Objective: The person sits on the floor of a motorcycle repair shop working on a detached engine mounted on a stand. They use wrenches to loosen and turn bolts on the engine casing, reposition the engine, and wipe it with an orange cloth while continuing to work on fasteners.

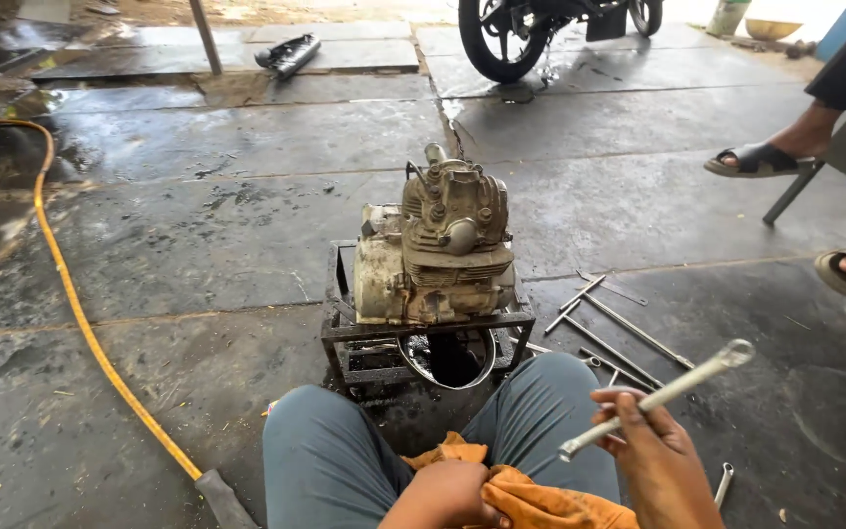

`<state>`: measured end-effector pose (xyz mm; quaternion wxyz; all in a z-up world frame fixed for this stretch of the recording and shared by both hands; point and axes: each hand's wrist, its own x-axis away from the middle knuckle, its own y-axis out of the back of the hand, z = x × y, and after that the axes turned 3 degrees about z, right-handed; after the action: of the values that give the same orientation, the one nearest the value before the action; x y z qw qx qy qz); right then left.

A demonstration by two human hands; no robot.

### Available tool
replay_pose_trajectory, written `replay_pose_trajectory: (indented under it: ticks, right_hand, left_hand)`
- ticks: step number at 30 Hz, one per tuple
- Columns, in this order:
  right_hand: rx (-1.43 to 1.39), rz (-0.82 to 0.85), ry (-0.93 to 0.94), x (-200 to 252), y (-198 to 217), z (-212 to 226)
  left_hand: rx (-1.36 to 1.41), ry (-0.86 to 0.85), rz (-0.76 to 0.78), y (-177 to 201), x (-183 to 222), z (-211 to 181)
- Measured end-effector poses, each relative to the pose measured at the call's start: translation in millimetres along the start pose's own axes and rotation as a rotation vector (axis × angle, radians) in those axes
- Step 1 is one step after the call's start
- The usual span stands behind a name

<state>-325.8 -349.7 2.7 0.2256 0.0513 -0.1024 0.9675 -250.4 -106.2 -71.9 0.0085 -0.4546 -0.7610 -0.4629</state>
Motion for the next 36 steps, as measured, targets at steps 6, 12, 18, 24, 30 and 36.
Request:
replay_pose_trajectory:
  ticks: [6, 12, 18, 24, 30, 36]
  right_hand:
    - [-0.005, -0.162, 0.035, 21.3, 30.7, -13.4]
    - [0.325, -0.004, 0.364, 48.6, 23.0, -2.9]
    - [0.011, 0.388, 0.197, 57.9, -24.3, -20.7]
    - [-0.105, 0.632, 0.056, 74.1, -34.1, -14.6]
    - [-0.146, 0.760, 0.159, 83.7, -29.9, -14.2]
    - [0.126, 0.781, 0.124, 111.5, -45.5, 4.6]
  left_hand:
    - [0.062, -0.052, -0.403, -16.0, 27.1, 29.7]
    - [0.816, -0.158, -0.815, 22.7, 107.6, 0.6]
    - [0.691, -0.315, -0.881, 13.1, 143.2, -23.3]
    - [0.645, -0.466, -0.760, 0.8, 155.8, -19.0]
    - [0.622, -0.532, -0.823, 0.2, 159.4, -14.8]
    - [0.693, -0.529, -0.772, 19.3, 156.7, -56.9]
